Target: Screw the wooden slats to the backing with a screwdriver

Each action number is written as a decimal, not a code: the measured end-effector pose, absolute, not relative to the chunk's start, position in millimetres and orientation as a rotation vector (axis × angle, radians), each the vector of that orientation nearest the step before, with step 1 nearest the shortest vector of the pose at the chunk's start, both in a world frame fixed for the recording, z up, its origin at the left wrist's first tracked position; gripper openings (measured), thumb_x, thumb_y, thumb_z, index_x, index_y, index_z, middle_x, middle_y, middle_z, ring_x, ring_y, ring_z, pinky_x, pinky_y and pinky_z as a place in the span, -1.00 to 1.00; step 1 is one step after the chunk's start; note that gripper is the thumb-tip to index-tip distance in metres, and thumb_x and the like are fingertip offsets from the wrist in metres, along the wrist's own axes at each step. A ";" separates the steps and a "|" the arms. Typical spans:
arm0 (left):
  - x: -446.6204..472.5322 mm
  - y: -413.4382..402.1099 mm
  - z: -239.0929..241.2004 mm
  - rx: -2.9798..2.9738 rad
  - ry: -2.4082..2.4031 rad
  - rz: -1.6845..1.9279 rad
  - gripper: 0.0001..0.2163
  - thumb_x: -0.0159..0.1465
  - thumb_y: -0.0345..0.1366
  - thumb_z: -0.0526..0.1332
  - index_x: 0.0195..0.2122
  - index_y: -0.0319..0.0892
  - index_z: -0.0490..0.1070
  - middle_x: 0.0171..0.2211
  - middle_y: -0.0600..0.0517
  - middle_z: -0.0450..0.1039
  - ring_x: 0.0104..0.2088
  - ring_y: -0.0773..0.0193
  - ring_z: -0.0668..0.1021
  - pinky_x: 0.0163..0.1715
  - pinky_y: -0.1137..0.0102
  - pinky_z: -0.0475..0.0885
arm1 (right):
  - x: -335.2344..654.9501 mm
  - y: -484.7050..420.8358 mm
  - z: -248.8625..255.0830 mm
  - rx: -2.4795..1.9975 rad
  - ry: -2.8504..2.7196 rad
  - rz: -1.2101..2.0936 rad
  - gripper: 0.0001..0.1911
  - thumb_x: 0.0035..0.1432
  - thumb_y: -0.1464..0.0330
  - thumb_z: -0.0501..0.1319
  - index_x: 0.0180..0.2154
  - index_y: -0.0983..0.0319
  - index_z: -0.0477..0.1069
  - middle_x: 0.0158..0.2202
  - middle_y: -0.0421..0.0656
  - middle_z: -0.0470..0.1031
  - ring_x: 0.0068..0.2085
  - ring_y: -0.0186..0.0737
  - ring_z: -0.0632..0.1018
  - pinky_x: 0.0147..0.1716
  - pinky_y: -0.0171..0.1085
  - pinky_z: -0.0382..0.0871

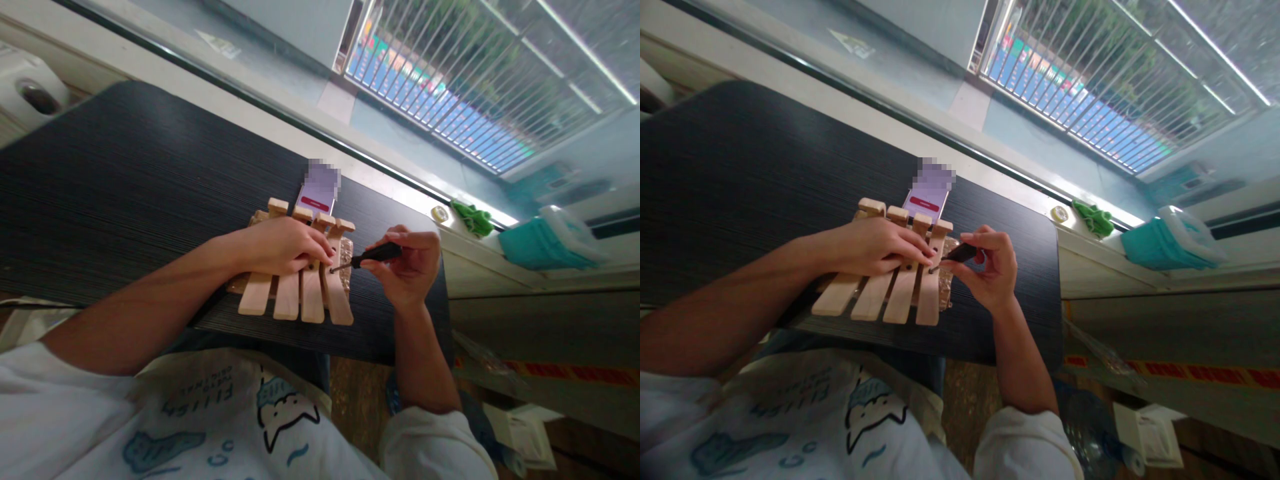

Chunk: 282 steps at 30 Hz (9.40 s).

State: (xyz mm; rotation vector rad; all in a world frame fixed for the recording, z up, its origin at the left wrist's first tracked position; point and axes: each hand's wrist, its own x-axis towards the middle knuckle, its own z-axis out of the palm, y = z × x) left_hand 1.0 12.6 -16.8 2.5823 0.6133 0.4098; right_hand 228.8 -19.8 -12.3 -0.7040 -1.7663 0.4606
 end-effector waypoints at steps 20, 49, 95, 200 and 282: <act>1.0 11.7 -14.4 2.586 0.623 0.416 -0.60 0.19 -0.60 0.18 -0.03 -0.10 0.59 0.02 0.07 0.59 -0.02 0.29 0.62 0.05 0.45 0.44 | 237.8 -18.4 -20.3 -0.641 -1.884 0.453 -0.63 0.18 0.23 0.28 0.03 -0.12 0.34 -0.40 -0.27 0.41 -0.45 -0.29 0.47 -0.61 -0.28 0.30; 1.5 11.2 -14.3 2.601 0.614 0.420 -0.60 0.19 -0.59 0.16 -0.03 -0.10 0.59 0.03 0.08 0.58 -0.03 0.30 0.62 0.07 0.44 0.44 | 236.8 -21.4 -9.2 -0.689 -1.747 0.776 -0.73 0.12 0.25 0.37 -0.11 -0.01 0.48 -0.26 -0.26 0.64 -0.33 -0.29 0.68 -0.47 -0.32 0.60; 1.5 11.5 -14.5 2.583 0.616 0.422 -0.59 0.17 -0.62 0.17 -0.04 -0.12 0.60 0.02 0.08 0.59 -0.03 0.30 0.62 0.08 0.45 0.44 | 237.7 -23.8 -8.4 -0.574 -1.881 0.785 -0.69 0.23 0.38 0.22 -0.01 -0.04 0.34 0.08 -0.22 0.56 -0.13 -0.27 0.62 -0.47 -0.30 0.48; 0.4 12.7 -17.9 2.612 0.604 0.436 -0.60 0.18 -0.60 0.17 -0.05 -0.12 0.60 0.02 0.08 0.59 -0.04 0.30 0.62 0.08 0.45 0.44 | 227.3 -15.1 -12.6 -0.593 -1.765 0.616 -0.62 0.04 0.25 0.44 -0.08 -0.05 0.45 -0.44 -0.31 0.32 -0.53 -0.37 0.34 -0.67 -0.33 0.19; 0.5 13.5 -18.8 2.588 0.601 0.439 -0.61 0.20 -0.59 0.18 -0.03 -0.10 0.59 0.04 0.07 0.58 0.00 0.30 0.61 0.08 0.47 0.41 | 224.3 -16.8 -15.7 -0.732 -1.665 0.371 -0.71 0.07 0.23 0.40 -0.17 -0.06 0.39 -0.44 -0.30 0.29 -0.54 -0.34 0.32 -0.68 -0.31 0.16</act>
